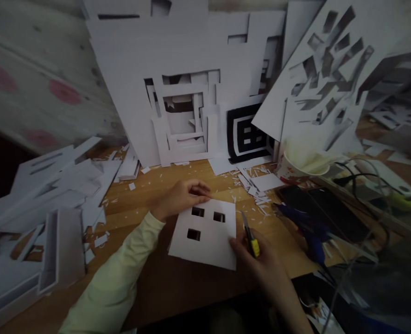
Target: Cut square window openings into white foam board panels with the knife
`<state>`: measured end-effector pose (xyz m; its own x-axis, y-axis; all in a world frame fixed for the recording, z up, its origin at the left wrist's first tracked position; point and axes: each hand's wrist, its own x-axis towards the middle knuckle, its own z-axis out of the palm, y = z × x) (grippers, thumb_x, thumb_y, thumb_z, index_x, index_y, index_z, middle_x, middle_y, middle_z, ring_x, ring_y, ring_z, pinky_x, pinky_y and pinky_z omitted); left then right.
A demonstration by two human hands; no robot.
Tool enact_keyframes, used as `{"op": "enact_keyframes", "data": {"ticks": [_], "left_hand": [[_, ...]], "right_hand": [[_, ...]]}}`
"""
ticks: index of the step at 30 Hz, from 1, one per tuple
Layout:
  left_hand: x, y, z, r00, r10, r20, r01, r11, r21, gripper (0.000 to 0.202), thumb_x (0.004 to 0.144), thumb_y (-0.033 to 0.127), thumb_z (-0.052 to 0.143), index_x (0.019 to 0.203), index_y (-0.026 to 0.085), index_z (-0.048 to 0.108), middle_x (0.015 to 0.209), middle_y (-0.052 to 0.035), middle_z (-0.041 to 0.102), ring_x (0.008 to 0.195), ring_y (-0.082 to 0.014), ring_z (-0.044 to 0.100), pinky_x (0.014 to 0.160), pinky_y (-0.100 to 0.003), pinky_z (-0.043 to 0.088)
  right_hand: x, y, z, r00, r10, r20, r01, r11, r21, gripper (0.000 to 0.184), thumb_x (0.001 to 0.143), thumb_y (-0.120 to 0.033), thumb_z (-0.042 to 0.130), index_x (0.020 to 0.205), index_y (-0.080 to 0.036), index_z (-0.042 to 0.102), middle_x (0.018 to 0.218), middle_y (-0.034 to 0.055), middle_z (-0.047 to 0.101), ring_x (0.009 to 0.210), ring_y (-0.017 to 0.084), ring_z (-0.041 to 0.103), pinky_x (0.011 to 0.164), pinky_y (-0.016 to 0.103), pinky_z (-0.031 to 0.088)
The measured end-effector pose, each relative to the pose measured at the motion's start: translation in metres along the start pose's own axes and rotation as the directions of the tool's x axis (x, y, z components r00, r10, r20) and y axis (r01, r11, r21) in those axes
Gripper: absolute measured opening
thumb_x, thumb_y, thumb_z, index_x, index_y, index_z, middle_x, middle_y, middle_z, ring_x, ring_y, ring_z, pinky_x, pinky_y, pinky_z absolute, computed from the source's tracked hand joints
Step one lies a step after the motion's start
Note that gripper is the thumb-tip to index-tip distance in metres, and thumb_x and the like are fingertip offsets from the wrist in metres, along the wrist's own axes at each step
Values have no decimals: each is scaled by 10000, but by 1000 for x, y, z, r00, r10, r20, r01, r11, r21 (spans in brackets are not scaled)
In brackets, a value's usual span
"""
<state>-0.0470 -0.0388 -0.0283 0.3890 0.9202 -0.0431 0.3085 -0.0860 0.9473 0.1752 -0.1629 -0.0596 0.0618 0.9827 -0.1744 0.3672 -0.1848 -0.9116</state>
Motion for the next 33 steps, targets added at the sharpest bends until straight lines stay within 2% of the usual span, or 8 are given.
{"op": "enact_keyframes", "data": {"ticks": [4,6,9,12,19,26,30,33], "left_hand": [[-18,-6,-1,962,130,-241,-67,965,253,255,872,389,666,1046,212,725,1180,-85,743,1164,-245,659,1097,-466,459],[-41,-15,-2,944,83,-318,-17,979,205,373,918,455,608,1196,219,687,1308,-95,691,1248,-249,618,1118,-466,447],[-74,-33,3,961,-50,-273,52,999,1,565,948,511,552,1446,247,523,1502,-104,553,1378,-263,526,1139,-463,442],[-91,-43,15,943,-134,-306,126,991,-46,564,985,513,476,1489,259,492,1579,-65,452,1469,-252,408,1216,-446,354],[-92,-44,25,929,-213,-303,187,976,-114,554,992,478,464,1507,274,474,1608,-8,377,1515,-226,300,1264,-434,246],[-96,-44,24,914,-224,-337,211,974,-76,519,972,468,501,1460,297,538,1555,-9,480,1513,-227,306,1264,-445,244],[-94,-42,24,908,-241,-342,226,971,-82,457,946,475,524,1346,291,644,1466,-20,589,1473,-249,395,1236,-456,320],[-93,-44,25,900,-260,-350,244,966,-89,447,935,471,537,1332,300,653,1460,-20,595,1480,-260,381,1229,-470,337]], "right_hand": [[0,6,4,999,14,46,-16,999,36,351,855,-544,635,781,-201,613,686,21,656,627,182,604,565,262,457],[3,7,4,999,-3,48,2,999,36,350,863,-544,629,779,-205,616,687,17,652,628,180,598,568,261,451],[7,8,5,999,-34,39,34,999,-4,353,870,-554,621,777,-214,620,691,13,644,631,181,587,566,261,442],[9,6,7,997,-49,54,52,998,-47,355,891,-558,596,820,-213,646,716,18,650,664,192,597,601,268,453],[9,-8,4,993,-36,109,47,994,-97,389,903,-572,548,798,-207,637,716,29,644,677,205,599,652,292,477],[12,-13,0,989,-20,147,34,995,-92,379,912,-560,538,801,-211,638,754,32,655,727,218,614,702,308,503],[11,-7,-1,989,-8,144,20,997,-79,397,902,-567,559,708,-221,572,660,1,576,644,189,564,624,276,471],[10,-2,0,989,15,146,-5,998,-64,412,903,-570,566,677,-227,532,621,-13,533,607,176,539,594,265,448]]}}
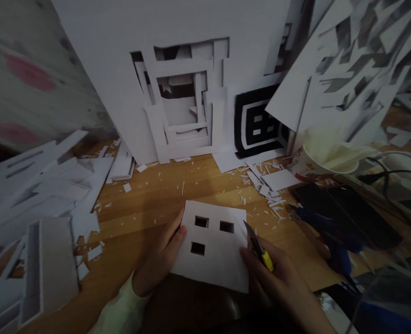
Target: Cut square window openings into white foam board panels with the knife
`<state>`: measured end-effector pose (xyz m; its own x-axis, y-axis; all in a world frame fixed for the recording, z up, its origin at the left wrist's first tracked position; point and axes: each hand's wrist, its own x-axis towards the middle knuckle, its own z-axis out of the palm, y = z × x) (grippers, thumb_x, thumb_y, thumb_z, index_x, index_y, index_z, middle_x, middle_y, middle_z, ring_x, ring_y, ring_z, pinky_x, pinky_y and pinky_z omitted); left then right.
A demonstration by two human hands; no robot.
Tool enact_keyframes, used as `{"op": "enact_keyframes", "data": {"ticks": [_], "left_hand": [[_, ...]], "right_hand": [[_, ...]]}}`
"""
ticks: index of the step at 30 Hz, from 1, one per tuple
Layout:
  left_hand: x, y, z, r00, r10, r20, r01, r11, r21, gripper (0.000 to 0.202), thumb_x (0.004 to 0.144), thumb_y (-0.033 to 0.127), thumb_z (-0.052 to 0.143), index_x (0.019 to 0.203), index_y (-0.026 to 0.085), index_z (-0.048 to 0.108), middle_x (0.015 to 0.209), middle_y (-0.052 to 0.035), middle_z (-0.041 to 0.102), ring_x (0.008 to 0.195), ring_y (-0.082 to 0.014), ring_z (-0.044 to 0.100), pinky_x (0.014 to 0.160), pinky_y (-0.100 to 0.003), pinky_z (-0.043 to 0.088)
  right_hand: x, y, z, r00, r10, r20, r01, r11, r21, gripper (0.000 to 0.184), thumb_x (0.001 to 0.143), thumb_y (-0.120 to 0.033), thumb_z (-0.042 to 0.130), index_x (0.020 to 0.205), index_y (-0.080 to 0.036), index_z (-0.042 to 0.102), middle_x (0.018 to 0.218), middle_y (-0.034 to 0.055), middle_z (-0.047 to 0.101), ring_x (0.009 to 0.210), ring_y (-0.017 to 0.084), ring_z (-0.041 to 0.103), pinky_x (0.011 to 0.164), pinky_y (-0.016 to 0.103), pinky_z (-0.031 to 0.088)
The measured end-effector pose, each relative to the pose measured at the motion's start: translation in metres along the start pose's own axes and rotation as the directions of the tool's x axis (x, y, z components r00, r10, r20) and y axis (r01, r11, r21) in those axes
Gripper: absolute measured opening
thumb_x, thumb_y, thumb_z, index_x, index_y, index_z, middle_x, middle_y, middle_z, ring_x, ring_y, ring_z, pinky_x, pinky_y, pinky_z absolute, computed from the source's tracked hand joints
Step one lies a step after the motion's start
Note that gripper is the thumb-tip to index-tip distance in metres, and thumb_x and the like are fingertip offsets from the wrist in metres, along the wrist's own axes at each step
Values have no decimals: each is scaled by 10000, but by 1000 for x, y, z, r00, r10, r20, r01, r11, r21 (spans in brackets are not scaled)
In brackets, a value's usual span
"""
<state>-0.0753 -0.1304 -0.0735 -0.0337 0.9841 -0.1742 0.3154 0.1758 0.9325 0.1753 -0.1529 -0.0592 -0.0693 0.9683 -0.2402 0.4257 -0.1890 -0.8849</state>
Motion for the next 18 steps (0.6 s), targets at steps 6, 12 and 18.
{"op": "enact_keyframes", "data": {"ticks": [6,12,18], "left_hand": [[-1,-4,0,998,-62,25,62,998,-13,503,948,513,503,1395,300,599,1543,-26,504,1509,-276,318,1252,-499,280],[0,-1,1,998,-57,42,58,998,-37,525,972,481,483,1466,308,526,1607,10,391,1524,-252,276,1267,-464,248],[3,6,0,991,-88,104,95,994,-63,577,988,480,457,1522,261,453,1608,-12,388,1531,-256,252,1270,-460,237]], "right_hand": [[0,4,1,999,40,1,-40,999,0,400,903,-590,553,800,-215,646,729,28,640,705,212,607,631,277,480],[3,-6,-2,998,60,32,-60,998,-10,445,915,-613,518,753,-213,626,680,36,628,635,199,577,581,270,472],[3,-9,-4,991,95,99,-96,995,-2,438,941,-603,493,883,-195,644,803,45,679,751,214,632,659,280,497]]}}
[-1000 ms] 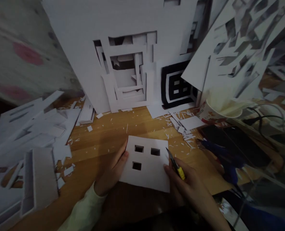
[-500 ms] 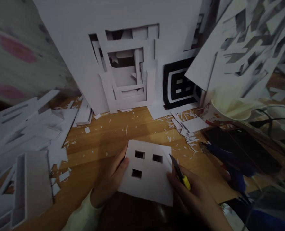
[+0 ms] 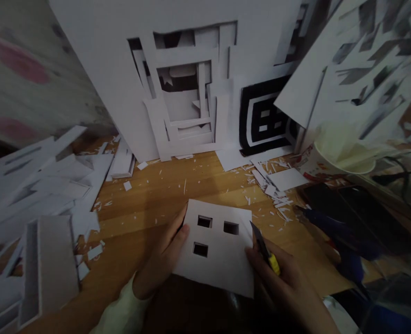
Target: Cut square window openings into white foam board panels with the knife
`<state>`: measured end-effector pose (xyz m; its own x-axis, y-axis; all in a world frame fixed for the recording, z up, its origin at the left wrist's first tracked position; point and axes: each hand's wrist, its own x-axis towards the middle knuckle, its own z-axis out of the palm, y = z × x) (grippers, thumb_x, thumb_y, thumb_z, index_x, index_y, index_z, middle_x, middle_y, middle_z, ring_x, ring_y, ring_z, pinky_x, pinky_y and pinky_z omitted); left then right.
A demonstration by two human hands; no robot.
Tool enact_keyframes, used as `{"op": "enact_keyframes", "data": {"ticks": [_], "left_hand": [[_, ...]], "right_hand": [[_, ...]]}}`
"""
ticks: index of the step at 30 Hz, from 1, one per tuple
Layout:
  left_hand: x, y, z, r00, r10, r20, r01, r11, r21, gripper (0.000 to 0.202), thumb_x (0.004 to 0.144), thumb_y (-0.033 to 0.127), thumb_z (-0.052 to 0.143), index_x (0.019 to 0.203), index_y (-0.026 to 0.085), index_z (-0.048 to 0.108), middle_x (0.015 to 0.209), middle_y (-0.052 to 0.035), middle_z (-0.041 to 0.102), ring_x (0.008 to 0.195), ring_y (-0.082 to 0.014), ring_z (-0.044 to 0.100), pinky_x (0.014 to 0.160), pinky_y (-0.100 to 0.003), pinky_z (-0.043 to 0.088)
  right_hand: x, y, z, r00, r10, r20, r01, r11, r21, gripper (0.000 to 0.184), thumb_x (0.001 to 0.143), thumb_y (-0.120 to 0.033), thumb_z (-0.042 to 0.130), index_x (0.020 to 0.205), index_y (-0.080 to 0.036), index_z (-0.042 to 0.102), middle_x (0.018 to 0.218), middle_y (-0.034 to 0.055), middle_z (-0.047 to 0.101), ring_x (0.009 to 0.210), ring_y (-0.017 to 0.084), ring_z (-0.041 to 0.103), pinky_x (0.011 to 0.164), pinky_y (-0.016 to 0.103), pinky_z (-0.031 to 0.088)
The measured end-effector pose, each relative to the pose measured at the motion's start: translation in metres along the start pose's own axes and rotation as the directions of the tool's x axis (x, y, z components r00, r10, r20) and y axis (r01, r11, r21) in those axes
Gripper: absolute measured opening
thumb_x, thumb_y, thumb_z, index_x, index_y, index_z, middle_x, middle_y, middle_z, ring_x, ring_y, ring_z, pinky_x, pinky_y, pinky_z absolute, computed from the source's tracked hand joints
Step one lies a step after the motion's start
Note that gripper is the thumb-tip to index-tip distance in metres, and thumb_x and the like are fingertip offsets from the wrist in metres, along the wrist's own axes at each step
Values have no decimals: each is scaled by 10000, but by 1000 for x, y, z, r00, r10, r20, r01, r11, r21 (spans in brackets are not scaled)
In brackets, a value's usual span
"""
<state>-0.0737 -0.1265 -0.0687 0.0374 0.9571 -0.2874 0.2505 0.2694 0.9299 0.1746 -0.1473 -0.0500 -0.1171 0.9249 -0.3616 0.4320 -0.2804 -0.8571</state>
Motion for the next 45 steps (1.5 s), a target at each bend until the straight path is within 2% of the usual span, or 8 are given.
{"op": "enact_keyframes", "data": {"ticks": [6,12,22,31,36,40,43,45], "left_hand": [[-1,-3,-1,1000,-11,0,11,1000,7,590,992,502,450,1531,264,435,1637,4,321,1544,-246,211,1286,-435,191],[0,-7,-2,1000,-26,-13,26,999,22,602,983,509,466,1525,248,443,1632,-6,335,1545,-242,200,1283,-429,207],[2,-6,-3,999,-35,-26,36,999,1,590,969,486,479,1503,238,475,1623,-18,353,1534,-247,246,1270,-440,247],[2,-5,-2,999,-2,-53,3,1000,4,549,964,465,498,1476,268,521,1592,-11,430,1528,-255,279,1269,-451,239],[3,-7,0,997,27,-72,-27,1000,-1,535,955,456,507,1448,255,556,1567,-23,472,1505,-264,338,1263,-456,259],[4,-12,-1,997,9,-75,-11,1000,-21,560,943,471,540,1460,258,541,1565,-32,479,1498,-272,354,1249,-455,293],[11,-5,-8,994,65,-86,-66,998,-10,600,937,440,566,1506,277,471,1580,-47,461,1461,-274,419,1206,-467,367],[20,9,-15,980,188,-72,-177,976,129,559,943,419,567,1482,286,501,1565,-52,485,1426,-265,467,1194,-476,376]], "right_hand": [[1,-4,-2,999,11,34,-12,1000,22,443,943,-608,493,930,-193,647,877,51,695,838,222,642,742,282,502],[2,-7,-2,999,27,31,-28,998,52,452,923,-619,509,843,-191,632,824,56,683,785,222,632,707,292,503],[6,-5,0,997,63,54,-71,986,152,463,877,-621,570,945,-185,708,873,75,727,808,248,664,685,316,523],[6,-4,-4,997,30,68,-36,996,87,449,890,-625,550,896,-196,684,882,66,716,884,253,674,775,326,520],[5,-2,-4,998,8,57,-11,999,51,441,908,-614,537,818,-199,658,775,37,673,735,205,627,655,294,487],[7,0,-4,999,7,52,-10,998,68,426,902,-601,550,877,-197,681,842,49,705,784,221,648,691,311,503],[8,2,-4,999,-7,50,4,998,69,433,897,-598,552,969,-197,699,903,63,721,830,239,660,727,336,515],[9,5,-3,999,-28,45,26,998,59,425,897,-588,553,964,-197,705,884,63,719,829,241,657,735,343,516]]}}
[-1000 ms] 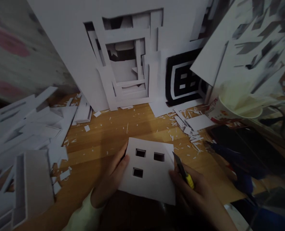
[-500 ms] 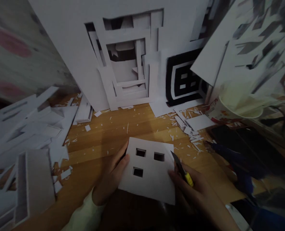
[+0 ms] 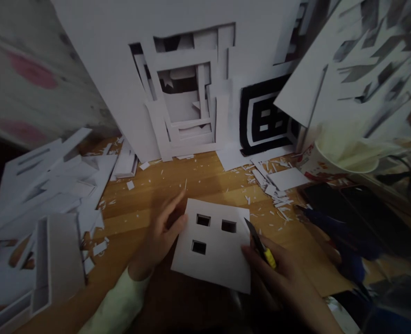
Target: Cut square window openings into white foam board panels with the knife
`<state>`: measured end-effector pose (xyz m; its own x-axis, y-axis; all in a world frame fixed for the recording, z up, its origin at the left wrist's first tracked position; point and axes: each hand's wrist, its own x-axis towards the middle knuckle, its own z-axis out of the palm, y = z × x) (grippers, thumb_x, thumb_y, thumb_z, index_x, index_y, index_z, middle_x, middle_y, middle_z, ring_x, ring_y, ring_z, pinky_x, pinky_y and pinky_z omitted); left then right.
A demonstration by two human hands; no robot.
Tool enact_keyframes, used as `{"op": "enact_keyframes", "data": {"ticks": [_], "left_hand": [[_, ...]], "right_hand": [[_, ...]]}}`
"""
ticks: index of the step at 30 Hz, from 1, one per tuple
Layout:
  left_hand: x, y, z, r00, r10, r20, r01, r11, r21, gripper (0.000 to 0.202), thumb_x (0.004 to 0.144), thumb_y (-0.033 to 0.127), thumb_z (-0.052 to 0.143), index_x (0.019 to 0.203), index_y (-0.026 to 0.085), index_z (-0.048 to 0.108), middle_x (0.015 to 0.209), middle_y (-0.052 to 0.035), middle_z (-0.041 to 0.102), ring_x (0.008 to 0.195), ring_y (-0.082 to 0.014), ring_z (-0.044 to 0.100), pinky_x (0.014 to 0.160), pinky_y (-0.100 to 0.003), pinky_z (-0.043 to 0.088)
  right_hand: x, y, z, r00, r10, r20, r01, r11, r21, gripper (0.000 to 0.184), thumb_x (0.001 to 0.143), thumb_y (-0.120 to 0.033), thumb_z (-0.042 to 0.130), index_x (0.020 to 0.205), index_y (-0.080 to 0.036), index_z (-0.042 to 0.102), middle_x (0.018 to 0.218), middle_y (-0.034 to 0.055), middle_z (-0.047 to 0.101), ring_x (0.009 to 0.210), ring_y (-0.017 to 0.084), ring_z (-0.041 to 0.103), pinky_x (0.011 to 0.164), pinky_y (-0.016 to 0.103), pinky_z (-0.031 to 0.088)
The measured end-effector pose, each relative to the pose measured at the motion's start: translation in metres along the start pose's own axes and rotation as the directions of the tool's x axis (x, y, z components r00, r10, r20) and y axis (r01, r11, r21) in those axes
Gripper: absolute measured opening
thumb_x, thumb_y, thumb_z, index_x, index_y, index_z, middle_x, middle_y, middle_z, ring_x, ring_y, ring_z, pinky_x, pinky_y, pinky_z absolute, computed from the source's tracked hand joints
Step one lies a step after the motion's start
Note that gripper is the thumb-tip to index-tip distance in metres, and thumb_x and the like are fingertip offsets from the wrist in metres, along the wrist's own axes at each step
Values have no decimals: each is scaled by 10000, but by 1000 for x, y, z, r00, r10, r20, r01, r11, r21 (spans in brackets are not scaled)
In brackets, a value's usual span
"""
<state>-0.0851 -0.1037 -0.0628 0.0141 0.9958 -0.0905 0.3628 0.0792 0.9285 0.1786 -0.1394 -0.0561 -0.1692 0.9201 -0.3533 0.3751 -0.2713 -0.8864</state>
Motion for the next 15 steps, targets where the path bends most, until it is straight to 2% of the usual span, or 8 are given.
{"op": "enact_keyframes", "data": {"ticks": [1,3,5,7,12,13,15], "left_hand": [[7,8,-4,996,81,25,-83,990,110,506,946,411,569,1436,287,555,1539,-50,517,1412,-260,481,1196,-480,367],[22,27,-9,963,197,182,-247,914,322,404,934,378,597,1322,282,656,1452,-42,603,1355,-257,535,1176,-482,387],[34,45,-11,899,221,379,-387,807,447,327,927,292,603,1233,250,711,1332,-47,690,1241,-248,619,1107,-453,456],[42,59,-8,845,203,494,-480,694,537,269,922,220,597,1147,227,745,1216,-49,746,1132,-243,672,1020,-419,506],[45,77,1,826,123,550,-541,448,712,176,925,213,602,1002,201,759,1021,-68,776,949,-259,711,831,-381,531],[44,80,2,818,123,563,-558,411,721,164,917,202,608,995,195,751,1017,-74,772,947,-263,708,822,-381,528],[42,83,4,793,155,589,-596,394,699,168,888,156,618,1010,182,731,1030,-88,762,962,-267,699,821,-381,522]], "right_hand": [[1,2,0,1000,-9,-3,9,1000,-4,420,895,-584,556,947,-195,707,865,62,716,817,239,654,731,342,514],[2,5,1,1000,-23,-13,23,1000,3,413,888,-575,561,923,-192,712,836,58,712,789,232,647,712,337,509],[4,7,2,999,-38,-25,38,999,14,405,877,-566,573,919,-190,717,819,55,710,771,230,644,692,331,503],[5,7,4,998,-54,-26,54,998,24,403,872,-556,571,942,-189,722,826,60,717,781,239,649,695,337,503],[5,5,6,991,-121,-65,123,992,32,395,856,-516,572,1025,-192,721,941,88,753,887,273,669,797,376,507],[5,5,6,989,-127,-69,130,991,37,393,849,-513,575,1020,-189,718,951,92,755,890,274,670,805,377,506],[5,6,7,989,-131,-67,135,989,55,387,837,-516,575,989,-185,710,932,89,752,876,270,672,796,370,506]]}}
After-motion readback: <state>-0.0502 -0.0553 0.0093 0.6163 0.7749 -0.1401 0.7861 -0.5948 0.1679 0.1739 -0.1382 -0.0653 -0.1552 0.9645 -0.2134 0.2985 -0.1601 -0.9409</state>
